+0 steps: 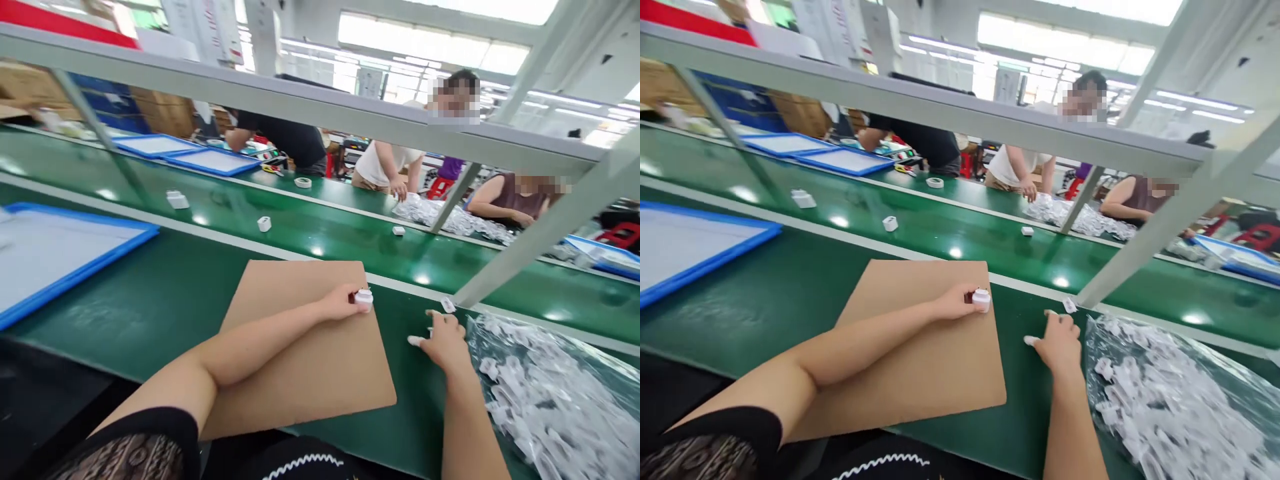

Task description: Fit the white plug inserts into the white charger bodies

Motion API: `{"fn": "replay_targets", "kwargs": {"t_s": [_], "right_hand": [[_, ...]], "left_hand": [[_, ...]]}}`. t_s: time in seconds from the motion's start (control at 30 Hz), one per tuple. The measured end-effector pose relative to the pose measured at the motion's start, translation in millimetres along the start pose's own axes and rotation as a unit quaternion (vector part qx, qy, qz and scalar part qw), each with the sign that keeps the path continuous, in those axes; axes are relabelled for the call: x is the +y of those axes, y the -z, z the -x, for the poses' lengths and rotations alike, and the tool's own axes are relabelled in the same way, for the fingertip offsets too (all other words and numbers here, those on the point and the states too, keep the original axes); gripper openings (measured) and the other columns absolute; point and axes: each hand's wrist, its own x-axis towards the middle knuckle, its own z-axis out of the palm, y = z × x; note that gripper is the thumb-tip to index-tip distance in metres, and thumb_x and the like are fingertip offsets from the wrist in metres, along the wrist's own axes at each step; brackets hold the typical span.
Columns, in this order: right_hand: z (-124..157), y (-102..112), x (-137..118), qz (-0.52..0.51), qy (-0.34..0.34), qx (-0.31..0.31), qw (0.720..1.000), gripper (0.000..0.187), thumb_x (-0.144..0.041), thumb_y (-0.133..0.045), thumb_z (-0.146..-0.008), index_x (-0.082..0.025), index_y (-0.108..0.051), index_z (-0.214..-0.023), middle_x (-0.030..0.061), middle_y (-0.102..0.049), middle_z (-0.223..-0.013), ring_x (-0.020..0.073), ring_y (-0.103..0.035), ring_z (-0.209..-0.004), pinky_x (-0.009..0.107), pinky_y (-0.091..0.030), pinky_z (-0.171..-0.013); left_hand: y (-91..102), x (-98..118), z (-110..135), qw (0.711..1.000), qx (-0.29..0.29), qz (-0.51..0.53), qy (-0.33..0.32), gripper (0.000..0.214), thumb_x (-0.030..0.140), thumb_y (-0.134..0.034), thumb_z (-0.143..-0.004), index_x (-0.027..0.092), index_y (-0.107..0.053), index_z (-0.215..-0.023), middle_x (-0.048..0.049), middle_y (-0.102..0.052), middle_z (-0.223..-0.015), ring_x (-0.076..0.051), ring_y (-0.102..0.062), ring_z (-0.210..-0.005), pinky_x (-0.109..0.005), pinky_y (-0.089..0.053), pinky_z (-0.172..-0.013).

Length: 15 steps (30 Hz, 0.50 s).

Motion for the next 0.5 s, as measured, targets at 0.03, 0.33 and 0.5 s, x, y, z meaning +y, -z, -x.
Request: {"fn": "replay_targets", "kwargs": {"t_s": [0.03, 0.33, 0.5], "right_hand": [[-5.7, -6.4, 15.5, 0.032, -0.006, -0.022, 0.999, 0.050, -0.038, -0.084, -0.062, -0.023, -0.072, -0.108, 0.0165, -0.065, -0.107, 0.0388, -0.063, -0.100, 0.053, -0.050, -0.085], [-6.7, -30.8, -21.5, -0.058, 0.078, -0.012, 0.995, 0.039, -0.015, -0.053, -0.079, -0.020, -0.073, -0.112, 0.0133, -0.073, -0.107, 0.0305, -0.065, -0.097, 0.043, -0.050, -0.088], [-5.9, -45.5, -39.5, -0.110, 0.108, 0.018, 0.988, 0.042, -0.021, -0.041, -0.092, -0.018, -0.068, -0.124, 0.0148, -0.066, -0.107, 0.0310, -0.060, -0.102, 0.046, -0.051, -0.091]], "left_hand": [[9.6, -3.1, -5.9, 0.999, 0.027, -0.015, 0.013, 0.032, 0.044, -0.079, -0.077, 0.021, -0.073, -0.098, -0.0042, -0.076, -0.094, -0.023, -0.071, -0.084, -0.033, -0.055, -0.076], [120.8, -55.1, -61.2, 0.934, 0.266, -0.162, 0.175, 0.029, 0.035, -0.071, -0.082, 0.019, -0.068, -0.107, -0.0132, -0.073, -0.109, -0.032, -0.063, -0.108, -0.041, -0.049, -0.094], [156.8, -72.6, -80.8, 0.898, 0.310, -0.212, 0.229, 0.031, 0.035, -0.067, -0.086, 0.017, -0.067, -0.112, -0.0170, -0.070, -0.118, -0.035, -0.054, -0.119, -0.044, -0.043, -0.100]]}}
